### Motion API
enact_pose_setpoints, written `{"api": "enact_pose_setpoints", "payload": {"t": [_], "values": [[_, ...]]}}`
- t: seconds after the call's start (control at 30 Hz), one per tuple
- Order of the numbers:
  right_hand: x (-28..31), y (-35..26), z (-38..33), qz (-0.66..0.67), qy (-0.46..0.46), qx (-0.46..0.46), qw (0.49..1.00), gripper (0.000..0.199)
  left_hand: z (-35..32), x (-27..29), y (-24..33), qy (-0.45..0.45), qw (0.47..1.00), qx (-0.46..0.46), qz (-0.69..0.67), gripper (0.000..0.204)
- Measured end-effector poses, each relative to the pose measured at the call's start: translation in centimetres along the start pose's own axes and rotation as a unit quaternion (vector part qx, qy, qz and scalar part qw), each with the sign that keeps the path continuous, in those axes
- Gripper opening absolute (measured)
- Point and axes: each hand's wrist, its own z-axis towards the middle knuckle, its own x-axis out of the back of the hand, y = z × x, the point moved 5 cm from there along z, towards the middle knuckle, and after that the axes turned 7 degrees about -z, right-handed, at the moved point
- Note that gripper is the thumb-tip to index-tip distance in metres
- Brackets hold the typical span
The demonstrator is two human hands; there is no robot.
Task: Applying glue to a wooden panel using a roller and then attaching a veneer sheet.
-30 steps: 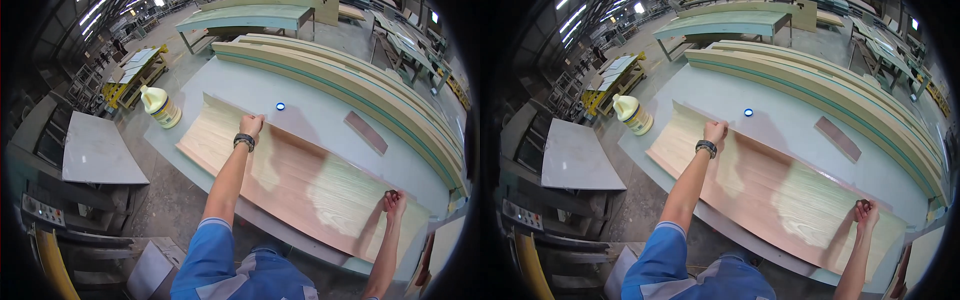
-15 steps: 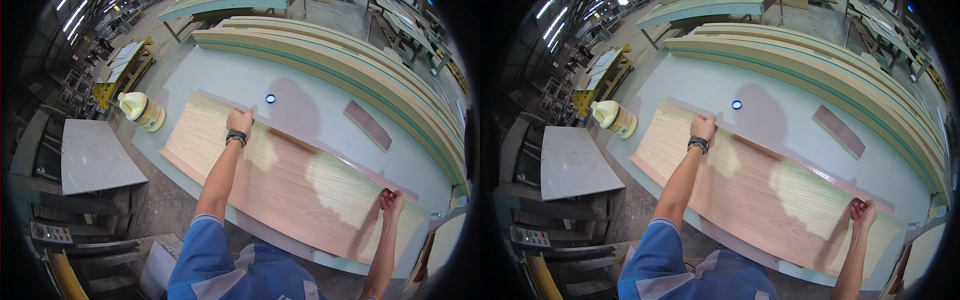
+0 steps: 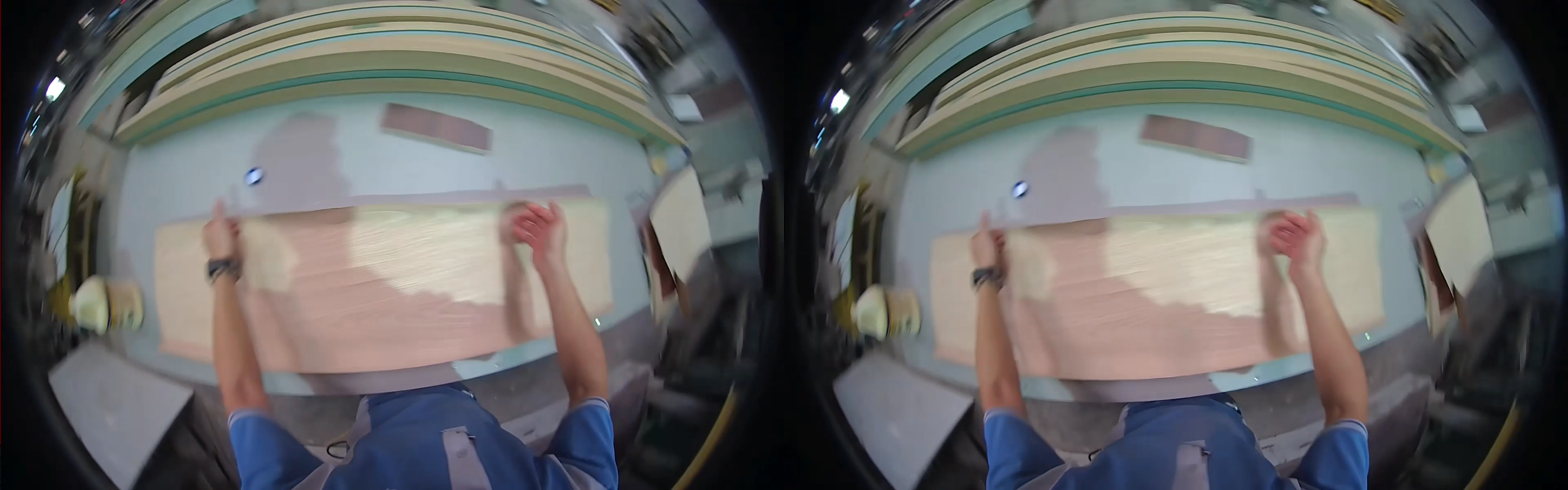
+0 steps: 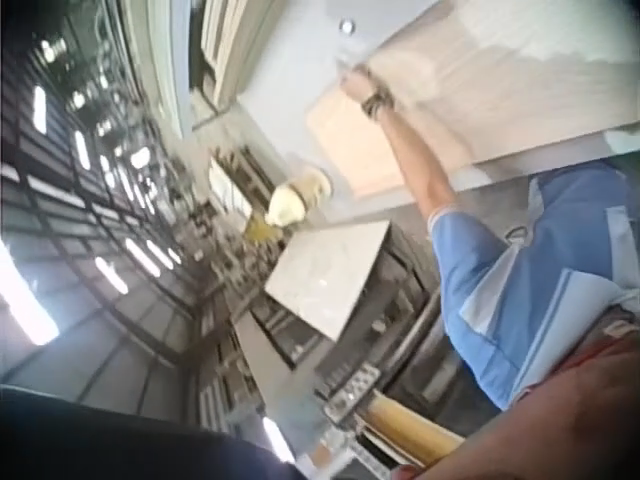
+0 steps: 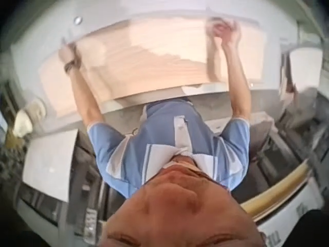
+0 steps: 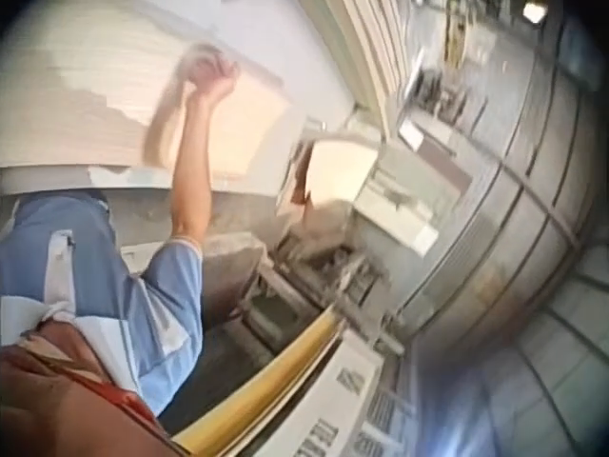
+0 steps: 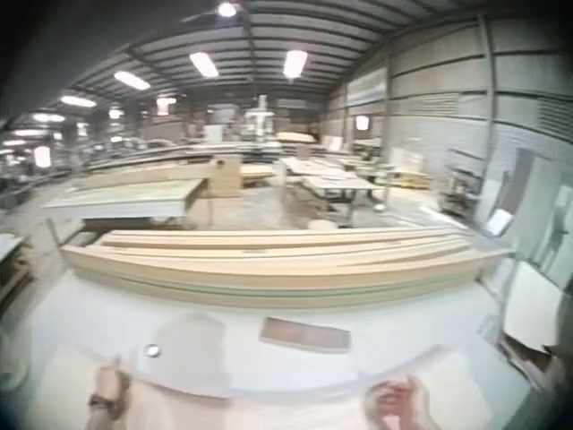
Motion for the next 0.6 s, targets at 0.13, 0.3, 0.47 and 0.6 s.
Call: {"api": "enact_pose_setpoints", "payload": {"t": [0.13, 0.3, 0.47, 0.6], "values": [[5.2, 0.4, -4.9, -0.229, 0.018, 0.251, 0.940, 0.039, -4.1, -1.7, 1.1, -0.120, 0.963, -0.203, -0.134, 0.038], [9.5, 2.5, -8.7, -0.392, 0.042, 0.361, 0.845, 0.045, -22.2, -13.1, 2.3, -0.402, 0.836, -0.374, -0.012, 0.032], [13.6, 1.6, -8.0, -0.355, 0.130, 0.379, 0.845, 0.048, -33.6, -22.9, 1.6, -0.524, 0.761, -0.380, -0.031, 0.062], [18.4, 0.0, -7.6, -0.399, 0.178, 0.384, 0.814, 0.047, -38.3, -29.1, 2.9, -0.549, 0.730, -0.406, -0.018, 0.063]]}}
